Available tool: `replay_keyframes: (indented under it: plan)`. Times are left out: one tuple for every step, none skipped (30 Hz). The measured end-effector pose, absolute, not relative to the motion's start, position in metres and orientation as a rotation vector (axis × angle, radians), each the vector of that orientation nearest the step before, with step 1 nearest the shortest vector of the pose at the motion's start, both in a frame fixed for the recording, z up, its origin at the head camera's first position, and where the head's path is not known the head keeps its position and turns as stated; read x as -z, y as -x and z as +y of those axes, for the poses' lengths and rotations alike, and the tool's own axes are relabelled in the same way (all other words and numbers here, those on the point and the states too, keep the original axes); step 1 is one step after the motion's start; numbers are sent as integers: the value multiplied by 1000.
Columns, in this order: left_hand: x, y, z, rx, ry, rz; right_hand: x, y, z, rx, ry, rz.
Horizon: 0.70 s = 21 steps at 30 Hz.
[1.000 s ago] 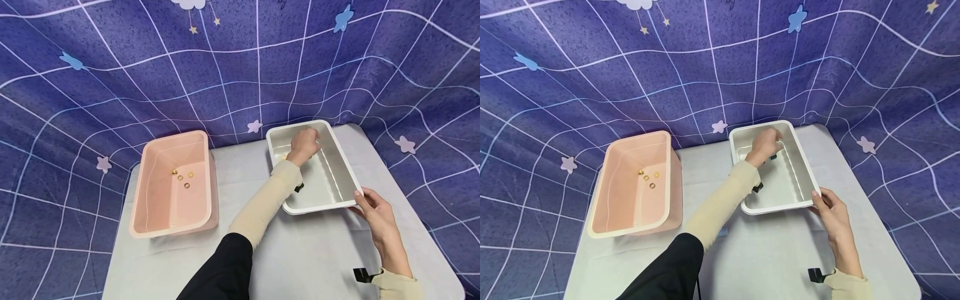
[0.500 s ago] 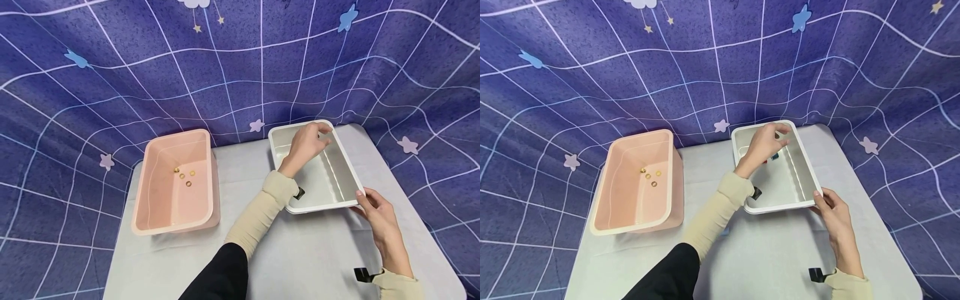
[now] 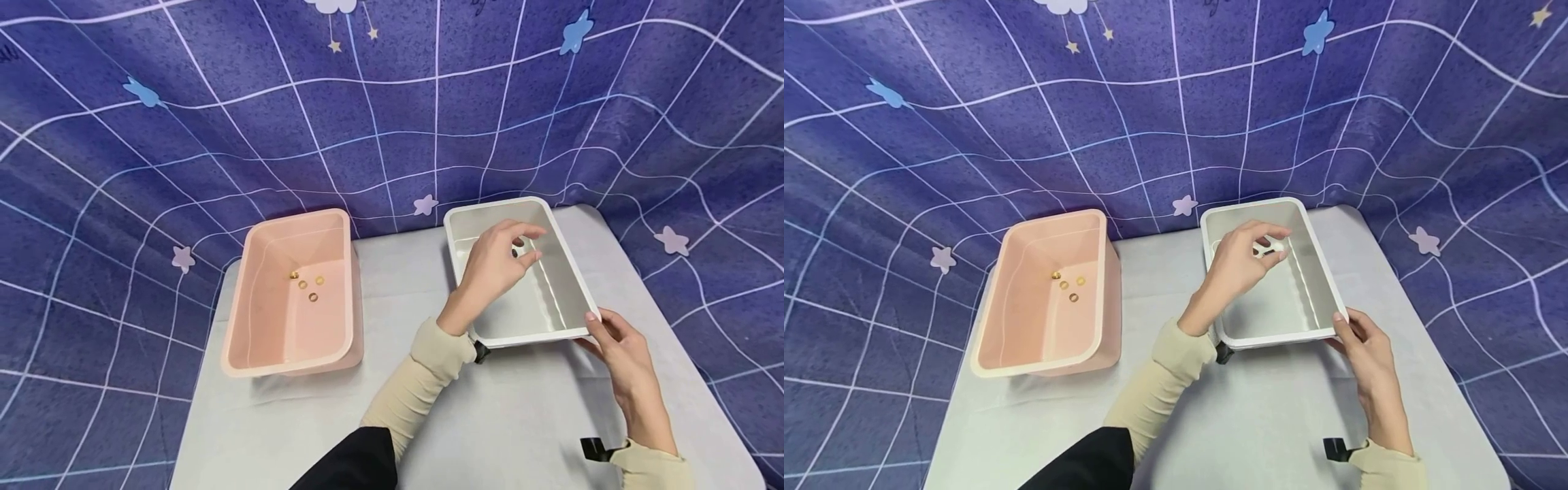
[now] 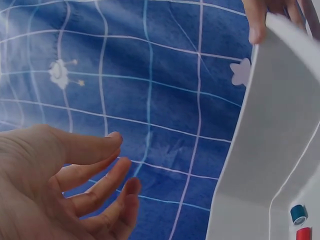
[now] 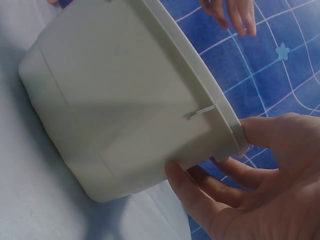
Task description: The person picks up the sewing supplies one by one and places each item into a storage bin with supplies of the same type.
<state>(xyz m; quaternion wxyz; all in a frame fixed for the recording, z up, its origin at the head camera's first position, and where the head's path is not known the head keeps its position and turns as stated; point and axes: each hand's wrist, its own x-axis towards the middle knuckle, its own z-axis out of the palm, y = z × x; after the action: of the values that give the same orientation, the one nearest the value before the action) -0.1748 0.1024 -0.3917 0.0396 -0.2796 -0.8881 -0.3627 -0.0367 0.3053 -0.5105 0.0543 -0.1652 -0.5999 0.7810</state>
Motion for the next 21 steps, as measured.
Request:
replay_keyframes:
  plan:
    - [392,171,99,1124,859,-2709,511,37,305,-2372,503,-1819]
    - [391,166,95,1150,862,-2694,511,37,306,-2372,503,-1819]
    - [392,162,91,1184,859,-2680,511,37,306,-2372,503,-1819]
    - [392,159,86,1209,853,-2669,511,37,306,-2374,502,-1818]
    - [393,155,81,1229,843,-2658,511,37,306,-2375,501,-1818]
    - [394,152,76,1254,833,-2645,511,37,306,-2376,499,-1819]
    - [395,150,71,1285,823,-2625,511,37,306,-2377,497,-1820]
    - [396,147,66,1324,811,-2605,511,37,306,-2376,495,-1820]
    - [397,144,61,1352,798,-2588,511,37,305,-2380,491,-1818]
    - [398,142,55,1374,790,-2573,511,37,305,-2377,490,-1820]
    - [399,140,50,1407,784,-2553,511,36,305,-2378,487,-1820]
    - [400,137,46,1441,777,-2539,510,36,305,-2377,484,-1821]
    - [401,135,41,1471,770,-2528,510,36,305,-2377,482,-1821]
    - [402,132,37,1489,760,-2524,510,36,305,-2376,481,-1821]
    - [404,130,32,1508,747,-2521,510,36,305,-2377,479,-1822]
    - [407,128,28,1524,733,-2520,510,36,305,-2372,482,-1825]
    - [409,125,24,1543,711,-2522,509,35,305,-2373,482,-1826]
    - [412,123,20,1558,690,-2524,509,35,305,-2369,484,-1829]
    - [416,121,16,1574,666,-2525,509,35,305,-2366,486,-1832]
    - [419,119,13,1587,642,-2528,509,35,305,-2364,488,-1833]
    - [423,118,9,1602,620,-2529,510,36,305,-2363,489,-1834]
